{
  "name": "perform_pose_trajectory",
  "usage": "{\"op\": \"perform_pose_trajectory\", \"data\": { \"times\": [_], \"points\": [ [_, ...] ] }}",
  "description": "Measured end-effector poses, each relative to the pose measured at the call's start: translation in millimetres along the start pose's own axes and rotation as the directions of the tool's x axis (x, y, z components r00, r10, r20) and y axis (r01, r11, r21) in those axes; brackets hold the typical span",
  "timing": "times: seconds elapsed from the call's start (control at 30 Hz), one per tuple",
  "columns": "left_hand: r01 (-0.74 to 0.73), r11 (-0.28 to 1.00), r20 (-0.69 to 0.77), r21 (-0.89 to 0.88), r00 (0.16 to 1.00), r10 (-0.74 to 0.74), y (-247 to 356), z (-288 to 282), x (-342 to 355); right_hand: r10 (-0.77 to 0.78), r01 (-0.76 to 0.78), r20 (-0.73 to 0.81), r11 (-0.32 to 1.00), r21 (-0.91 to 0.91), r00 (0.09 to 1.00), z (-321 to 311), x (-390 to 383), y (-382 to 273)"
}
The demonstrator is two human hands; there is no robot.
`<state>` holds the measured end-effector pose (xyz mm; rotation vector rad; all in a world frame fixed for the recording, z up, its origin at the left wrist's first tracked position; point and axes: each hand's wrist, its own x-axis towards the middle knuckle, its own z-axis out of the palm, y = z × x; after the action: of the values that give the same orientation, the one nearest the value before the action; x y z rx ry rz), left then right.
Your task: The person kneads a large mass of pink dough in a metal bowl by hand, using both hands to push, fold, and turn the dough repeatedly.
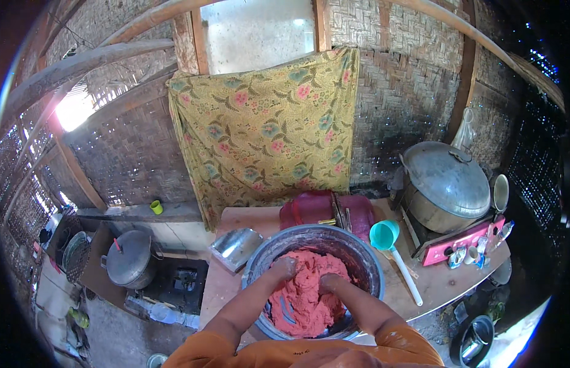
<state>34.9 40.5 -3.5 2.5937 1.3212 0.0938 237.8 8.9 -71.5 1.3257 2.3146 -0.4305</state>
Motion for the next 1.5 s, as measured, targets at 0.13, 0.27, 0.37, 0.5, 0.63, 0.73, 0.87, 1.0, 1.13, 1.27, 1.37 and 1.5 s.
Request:
{"op": "perform_pose_trajectory", "data": {
  "times": [0.13, 0.27, 0.37, 0.5, 0.63, 0.73, 0.87, 1.0, 1.13, 1.27, 1.37, 1.5],
  "points": [
    [-0.022, 0.997, -0.121, -0.075, 0.993, 0.013, -6, 8, -3, -0.004, 0.004, -0.038, 1.0, -0.004, 0.999, -5, -3, -4],
    [-0.068, 0.997, -0.143, 0.027, 0.987, 0.071, -7, 5, -4, 0.034, -0.032, -0.031, 0.998, 0.06, 0.999, -25, -12, -10],
    [-0.052, 0.998, -0.035, 0.043, 0.998, 0.053, -6, 1, -1, 0.05, -0.048, -0.021, 0.995, 0.082, 0.999, -30, -17, -11],
    [-0.001, 1.0, 0.002, 0.021, 1.0, 0.001, -4, 1, -1, 0.051, -0.052, 0.004, 0.994, 0.095, 0.999, -31, -21, -12],
    [-0.023, 0.999, -0.005, 0.042, 1.0, 0.023, -2, 0, 0, 0.059, -0.061, 0.021, 0.992, 0.106, 0.998, -27, -24, -12],
    [-0.025, 0.999, -0.018, -0.023, 1.0, 0.025, 1, -3, -2, 0.064, -0.066, 0.022, 0.991, 0.112, 0.998, -28, -27, -12],
    [-0.023, 1.0, -0.044, -0.004, 0.999, 0.023, -8, 5, -5, 0.053, -0.055, 0.023, 0.991, 0.118, 0.998, -34, -31, -18],
    [-0.002, 1.0, -0.025, -0.022, 1.0, 0.002, -6, 2, -2, 0.057, -0.06, 0.022, 0.992, 0.115, 0.998, -32, -30, -17],
    [-0.062, 0.997, -0.146, -0.055, 0.988, 0.054, 0, 2, -3, 0.043, -0.045, 0.019, 0.994, 0.099, 0.999, -26, -26, -9],
    [-0.045, 0.999, -0.087, 0.006, 0.995, 0.045, -8, 7, -3, 0.057, -0.055, -0.016, 0.994, 0.097, 0.998, -35, -32, -18],
    [0.051, 0.999, 0.043, 0.011, 0.998, -0.052, -3, 1, -2, 0.042, -0.039, -0.035, 0.996, 0.083, 0.998, -42, -40, -21],
    [0.054, 0.999, 0.017, -0.001, 0.998, -0.054, -4, 2, -9, 0.025, -0.025, -0.073, 1.0, -0.005, 0.997, -46, -40, -24]
  ]
}}
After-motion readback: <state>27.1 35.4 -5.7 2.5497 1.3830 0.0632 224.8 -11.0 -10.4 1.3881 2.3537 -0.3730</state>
